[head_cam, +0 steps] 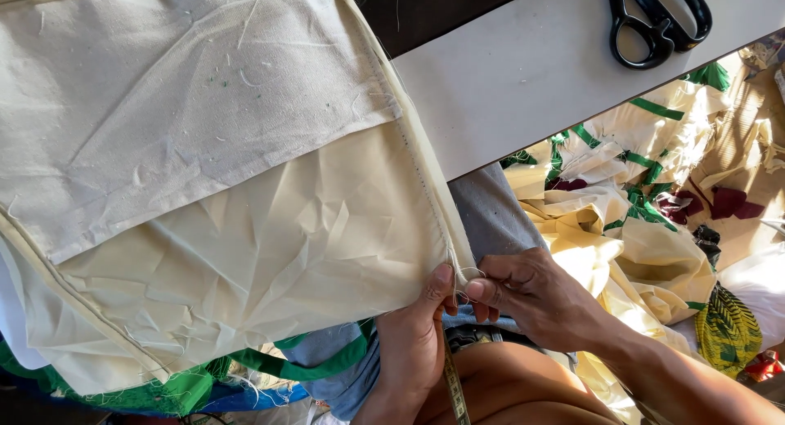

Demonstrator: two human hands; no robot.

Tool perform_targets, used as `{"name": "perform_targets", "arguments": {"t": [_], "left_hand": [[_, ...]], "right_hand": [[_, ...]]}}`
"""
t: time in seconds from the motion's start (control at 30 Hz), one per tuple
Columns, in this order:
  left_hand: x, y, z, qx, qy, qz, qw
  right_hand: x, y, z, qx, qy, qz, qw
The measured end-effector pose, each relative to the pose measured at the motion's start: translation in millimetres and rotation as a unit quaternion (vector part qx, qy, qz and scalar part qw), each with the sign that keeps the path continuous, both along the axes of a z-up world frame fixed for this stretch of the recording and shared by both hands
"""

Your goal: Sewing the edges of fabric bags using an industrial sewing machine and trimming excess threads with scissors.

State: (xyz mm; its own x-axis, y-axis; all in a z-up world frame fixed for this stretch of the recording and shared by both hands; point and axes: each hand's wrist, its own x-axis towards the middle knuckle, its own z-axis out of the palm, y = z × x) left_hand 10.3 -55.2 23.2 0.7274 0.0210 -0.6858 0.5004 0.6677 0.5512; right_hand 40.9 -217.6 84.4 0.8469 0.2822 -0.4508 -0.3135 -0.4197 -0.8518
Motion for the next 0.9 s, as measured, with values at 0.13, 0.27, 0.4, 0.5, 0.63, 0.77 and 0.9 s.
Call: {"name": "perform_targets", "arguments": {"t": [0.13,0.27,0.4,0.5,0.63,0.77,0.9], "left_hand": [[-2,0,-6,0.015,0.003,-0.033,0.999],[1,2,-3,0.019,0.039,-0.039,0.998],[0,2,-3,-0.019,0.051,-0.026,0.998],[4,-1,-1,-0.018,0.041,-0.025,0.999],[11,-3,12,0.080,-0.016,-0.031,0.996],[18,-10,22,0.146,0.038,-0.011,0.988],[9,-9,11,0.235,-0.017,-0.010,0.972]], "right_hand": [[5,4,7,0.013,0.026,-0.016,0.999],[4,4,6,0.029,0.007,-0.026,0.999],[0,1,-1,0.055,0.029,-0.036,0.997],[0,2,1,0.039,0.028,-0.038,0.998],[-13,10,-9,-0.114,-0.248,-0.010,0.962],[-13,31,-2,-0.194,-0.417,-0.034,0.887],[-12,40,4,-0.179,-0.489,-0.064,0.851]]}}
